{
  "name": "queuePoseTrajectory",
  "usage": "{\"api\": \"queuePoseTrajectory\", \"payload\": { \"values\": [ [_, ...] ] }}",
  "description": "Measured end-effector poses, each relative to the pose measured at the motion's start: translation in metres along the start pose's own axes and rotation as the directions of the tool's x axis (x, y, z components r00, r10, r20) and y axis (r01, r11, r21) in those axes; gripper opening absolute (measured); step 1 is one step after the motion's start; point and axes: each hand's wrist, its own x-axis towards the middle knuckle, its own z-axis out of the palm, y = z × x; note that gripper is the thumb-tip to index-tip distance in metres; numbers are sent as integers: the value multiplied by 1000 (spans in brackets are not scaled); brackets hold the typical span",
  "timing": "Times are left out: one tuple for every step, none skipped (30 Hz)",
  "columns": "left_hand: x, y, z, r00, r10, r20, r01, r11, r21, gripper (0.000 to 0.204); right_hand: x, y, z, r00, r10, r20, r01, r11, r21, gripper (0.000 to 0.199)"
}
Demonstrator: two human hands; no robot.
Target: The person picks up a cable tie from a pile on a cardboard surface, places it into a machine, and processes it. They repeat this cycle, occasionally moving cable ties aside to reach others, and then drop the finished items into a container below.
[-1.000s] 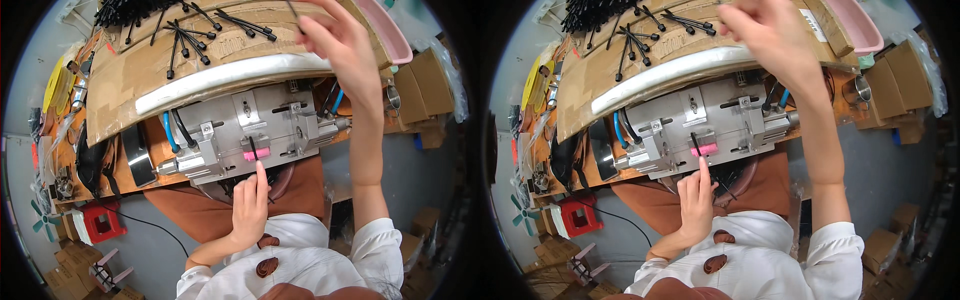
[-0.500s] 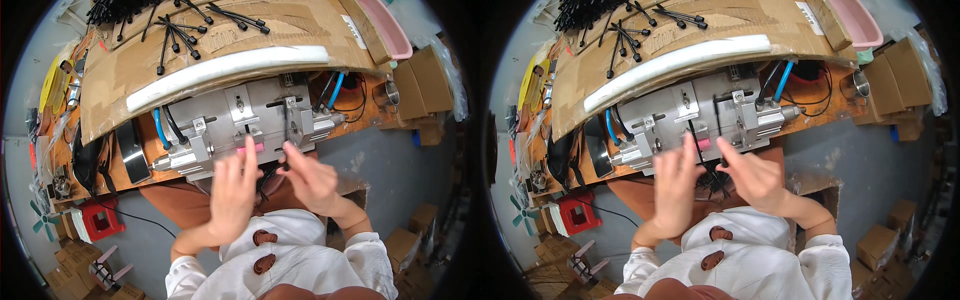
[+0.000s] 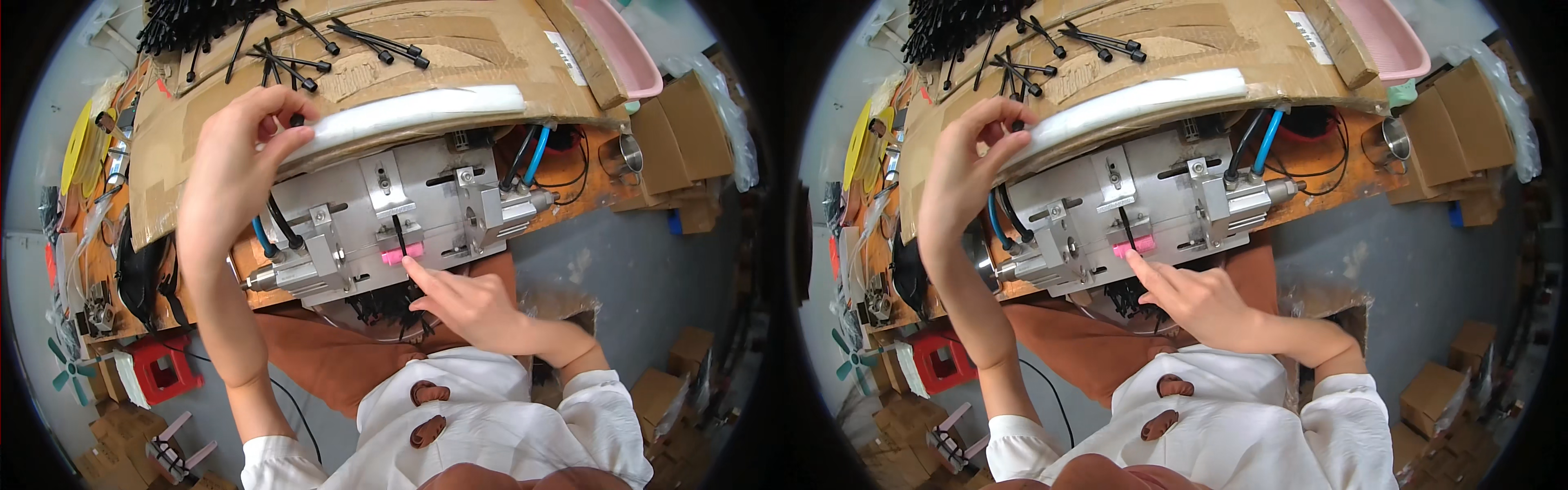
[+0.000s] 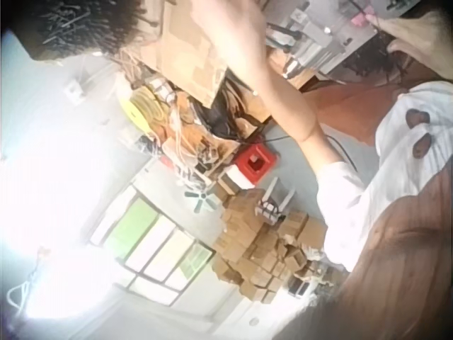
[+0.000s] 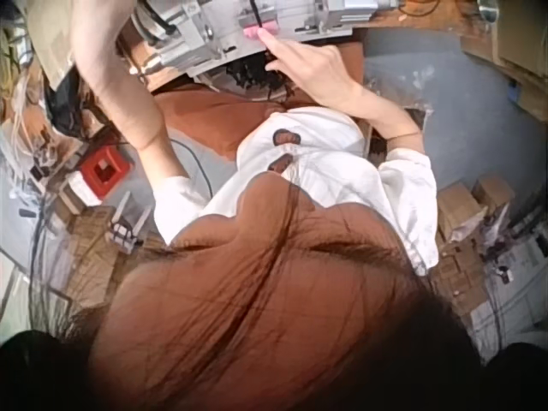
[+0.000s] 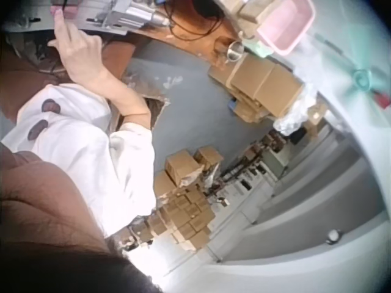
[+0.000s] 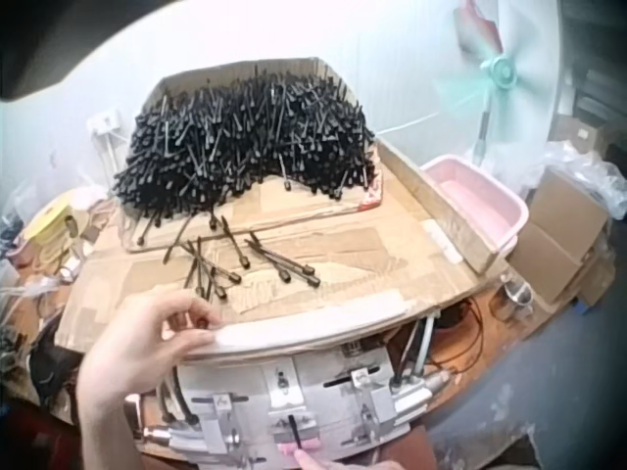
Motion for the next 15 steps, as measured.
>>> {"api": "queuePoseTrajectory", "payload": {
  "values": [
    [4, -7, -9, 995, 4, 101, 8, 993, -114, 14, 9, 6, -14, 998, -60, -17, 59, 998, -31, 57],
    [5, -8, -18, 980, 10, 201, 35, 976, -217, 17, 27, 13, -36, 992, -113, -63, 109, 992, -58, 54],
    [4, -3, -24, 988, -16, 154, 72, 927, -368, 19, 52, 22, -50, 969, -163, -185, 124, 971, -204, 44],
    [10, -10, -40, 990, 17, 137, 30, 942, -335, 22, 82, 45, -55, 908, -255, -332, 169, 949, -268, 31],
    [10, -24, -65, 992, -5, 129, 71, 858, -509, 22, 117, 44, -63, 921, -204, -331, 61, 917, -395, 21],
    [32, -36, -58, 988, 44, 149, 75, 706, -704, 22, 146, 60, -75, 947, -120, -297, -74, 820, -568, 20],
    [42, -30, -54, 992, 22, 127, 87, 609, -788, 22, 168, 89, -79, 960, -60, -274, -85, 867, -490, 21],
    [45, -27, -55, 994, -23, 104, 101, 513, -852, 23, 184, 106, -76, 970, -13, -242, -85, 916, -392, 24],
    [40, -32, -67, 992, -77, 100, 126, 601, -789, 31, 195, 97, -69, 970, -34, -242, -60, 926, -374, 24],
    [31, -34, -76, 991, -100, 84, 128, 617, -776, 31, 206, 86, -64, 979, 2, -203, -70, 943, -325, 24],
    [31, -33, -71, 998, -33, 51, 59, 729, -682, 30, 207, 85, -64, 985, 65, -161, -112, 946, -304, 23],
    [30, -30, -65, 999, 37, 27, -15, 821, -571, 29, 207, 87, -64, 985, 70, -160, -117, 944, -309, 23],
    [23, -26, -56, 995, 65, -79, -91, 913, -398, 22, 208, 90, -64, 982, 122, -142, -171, 890, -422, 23],
    [8, -12, -47, 995, 58, -75, -83, 915, -394, 22, 209, 91, -63, 977, 171, -129, -213, 828, -519, 24],
    [-4, 3, -30, 988, 25, -154, -65, 963, -261, 25, 199, 93, -70, 973, 192, -129, -231, 818, -527, 24]
  ]
}}
